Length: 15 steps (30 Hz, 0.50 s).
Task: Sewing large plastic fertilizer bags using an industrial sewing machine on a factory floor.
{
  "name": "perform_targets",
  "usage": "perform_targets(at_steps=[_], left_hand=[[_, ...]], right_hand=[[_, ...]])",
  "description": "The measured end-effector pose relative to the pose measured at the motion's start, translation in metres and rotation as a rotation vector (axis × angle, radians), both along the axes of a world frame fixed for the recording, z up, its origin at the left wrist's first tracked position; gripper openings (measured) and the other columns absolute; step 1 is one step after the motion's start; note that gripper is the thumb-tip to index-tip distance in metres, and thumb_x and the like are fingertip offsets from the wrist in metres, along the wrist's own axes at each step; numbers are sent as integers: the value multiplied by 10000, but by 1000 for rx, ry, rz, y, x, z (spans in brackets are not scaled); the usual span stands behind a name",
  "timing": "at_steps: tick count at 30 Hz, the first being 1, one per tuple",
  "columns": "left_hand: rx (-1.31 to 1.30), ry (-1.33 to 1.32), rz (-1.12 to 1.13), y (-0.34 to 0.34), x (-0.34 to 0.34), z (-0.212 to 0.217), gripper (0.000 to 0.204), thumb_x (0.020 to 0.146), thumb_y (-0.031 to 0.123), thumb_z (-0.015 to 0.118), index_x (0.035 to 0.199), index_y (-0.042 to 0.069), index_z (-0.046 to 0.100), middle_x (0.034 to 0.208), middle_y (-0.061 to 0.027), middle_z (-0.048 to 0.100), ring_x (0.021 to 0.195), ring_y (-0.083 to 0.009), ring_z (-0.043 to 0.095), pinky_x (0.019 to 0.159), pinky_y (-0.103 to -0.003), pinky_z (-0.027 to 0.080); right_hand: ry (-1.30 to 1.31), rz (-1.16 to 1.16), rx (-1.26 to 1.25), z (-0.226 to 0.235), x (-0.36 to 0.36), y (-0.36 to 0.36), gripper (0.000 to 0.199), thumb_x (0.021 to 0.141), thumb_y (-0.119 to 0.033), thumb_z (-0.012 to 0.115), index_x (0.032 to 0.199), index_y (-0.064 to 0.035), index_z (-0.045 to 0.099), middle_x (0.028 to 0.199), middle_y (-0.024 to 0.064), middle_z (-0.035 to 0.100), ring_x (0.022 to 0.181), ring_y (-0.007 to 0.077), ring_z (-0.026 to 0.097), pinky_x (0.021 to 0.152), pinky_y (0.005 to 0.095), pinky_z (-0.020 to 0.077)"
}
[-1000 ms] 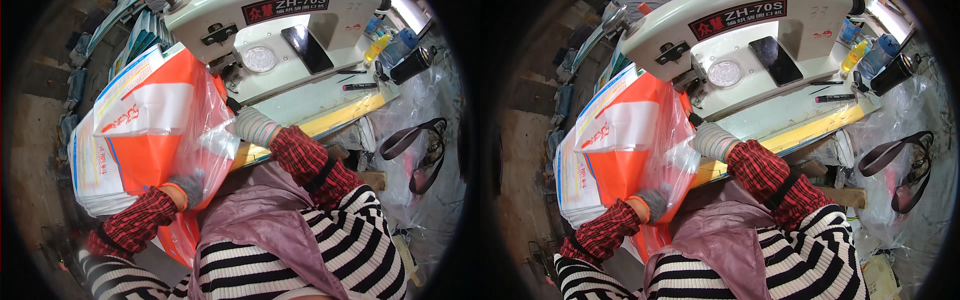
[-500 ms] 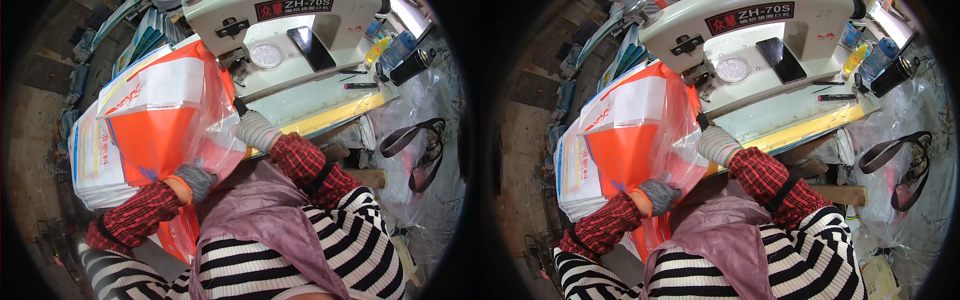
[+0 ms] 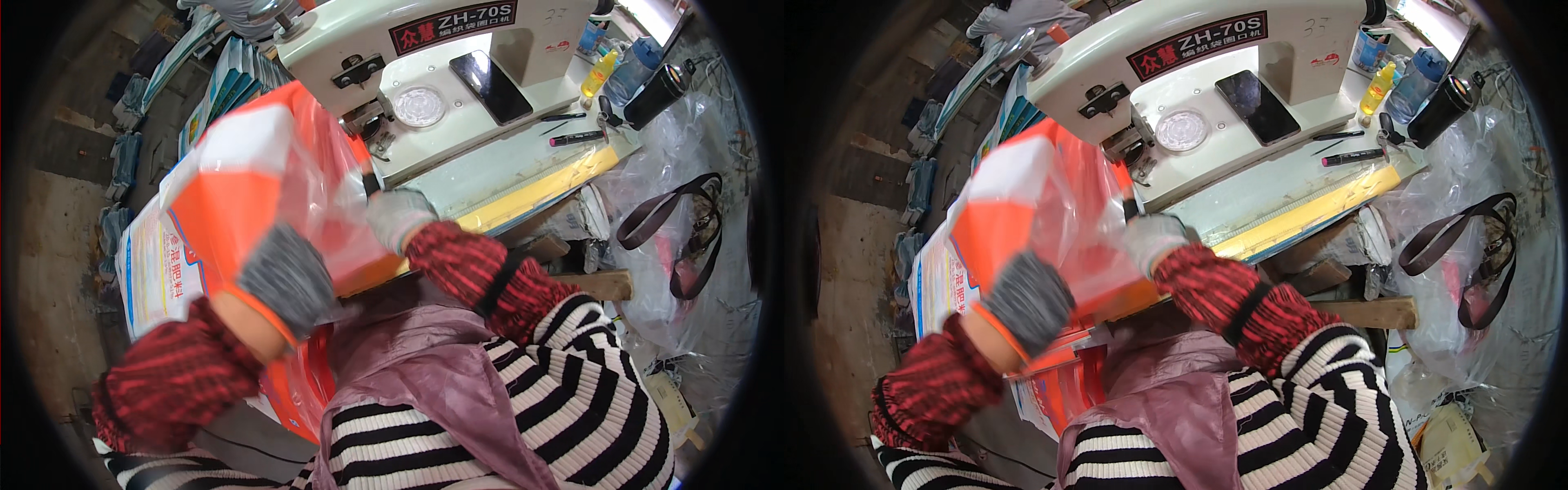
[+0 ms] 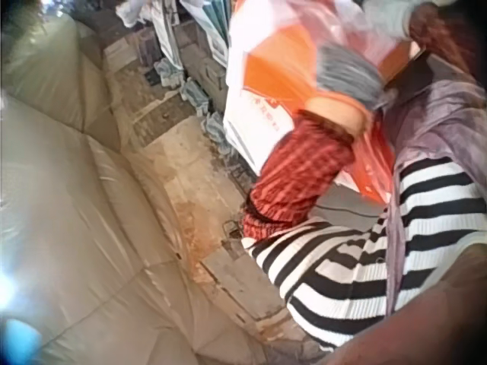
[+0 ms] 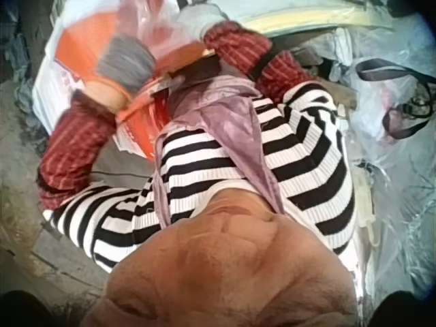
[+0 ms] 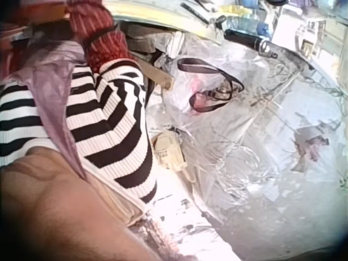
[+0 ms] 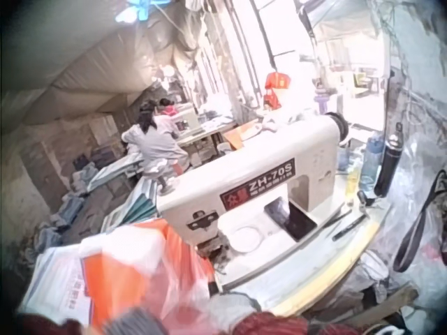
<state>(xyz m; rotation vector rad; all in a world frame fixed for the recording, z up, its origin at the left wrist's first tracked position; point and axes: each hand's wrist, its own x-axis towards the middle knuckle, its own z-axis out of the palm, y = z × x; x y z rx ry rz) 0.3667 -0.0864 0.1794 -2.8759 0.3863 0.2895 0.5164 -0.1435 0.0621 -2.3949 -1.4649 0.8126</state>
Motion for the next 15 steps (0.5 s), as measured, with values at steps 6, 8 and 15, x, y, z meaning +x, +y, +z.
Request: perform_targets(at_steps=[6,8,15], left_hand=[[339,-153,88,-86,10,-96,105,654,117,566,641,50,646,599,-93,594,552,-271,581,507,-403,444],[-332,362,-85,-74,54,-82,121,651,114,556,657,57,662,622,-107,610,565,-280,594,515,-403,460],[817,-398,-31,-55,26,-36,135,662,115,553,662,31,659,635,-114,606,626,-274,604,532,-410,462]], right_hand=[[-41,149,181,-37,33,28,219,791,-139,500,846,-20,675,912,194,646,871,311,636,735,393,511],[93,104,215,-40,14,-1,231,791,-166,508,840,-8,668,891,199,645,860,312,636,744,398,504],[109,-33,23,-36,-10,-20,262,814,-153,458,924,-14,651,897,202,646,864,310,638,727,409,504]])
